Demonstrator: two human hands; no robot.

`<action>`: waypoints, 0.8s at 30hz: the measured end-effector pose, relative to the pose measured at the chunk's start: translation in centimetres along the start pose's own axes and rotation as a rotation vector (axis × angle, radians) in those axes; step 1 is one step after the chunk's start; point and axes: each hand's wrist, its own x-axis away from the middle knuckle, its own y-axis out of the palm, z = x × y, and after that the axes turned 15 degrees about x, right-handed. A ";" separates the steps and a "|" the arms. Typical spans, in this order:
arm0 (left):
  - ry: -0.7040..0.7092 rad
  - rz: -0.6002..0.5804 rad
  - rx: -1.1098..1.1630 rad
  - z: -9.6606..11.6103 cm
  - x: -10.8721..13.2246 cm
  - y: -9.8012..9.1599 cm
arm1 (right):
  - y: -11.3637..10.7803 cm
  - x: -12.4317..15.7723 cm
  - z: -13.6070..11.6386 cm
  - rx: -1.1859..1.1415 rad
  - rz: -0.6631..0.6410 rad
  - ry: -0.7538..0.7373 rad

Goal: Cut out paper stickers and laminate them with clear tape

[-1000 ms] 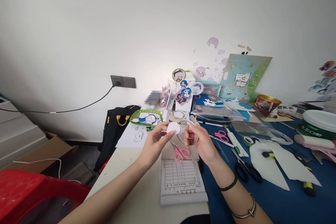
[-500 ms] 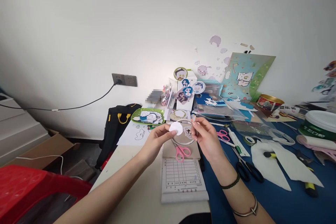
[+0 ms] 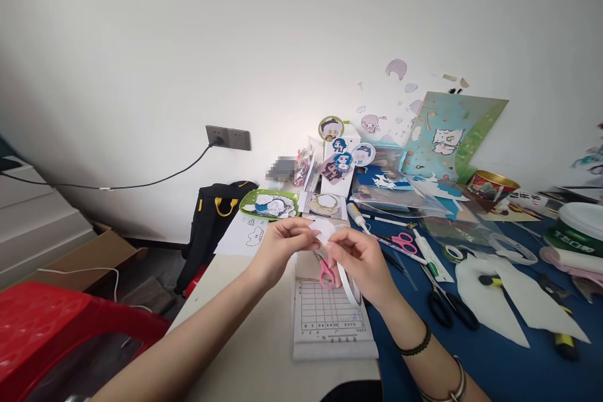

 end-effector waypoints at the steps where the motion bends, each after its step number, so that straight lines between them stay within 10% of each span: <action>1: -0.006 -0.002 -0.002 0.0 0.1 0.1 | 0.1 -0.1 0.1 0.035 0.017 0.019; 24: -0.033 0.034 0.026 -0.6 0.6 0.7 | 0.1 -0.6 0.4 0.218 0.132 0.082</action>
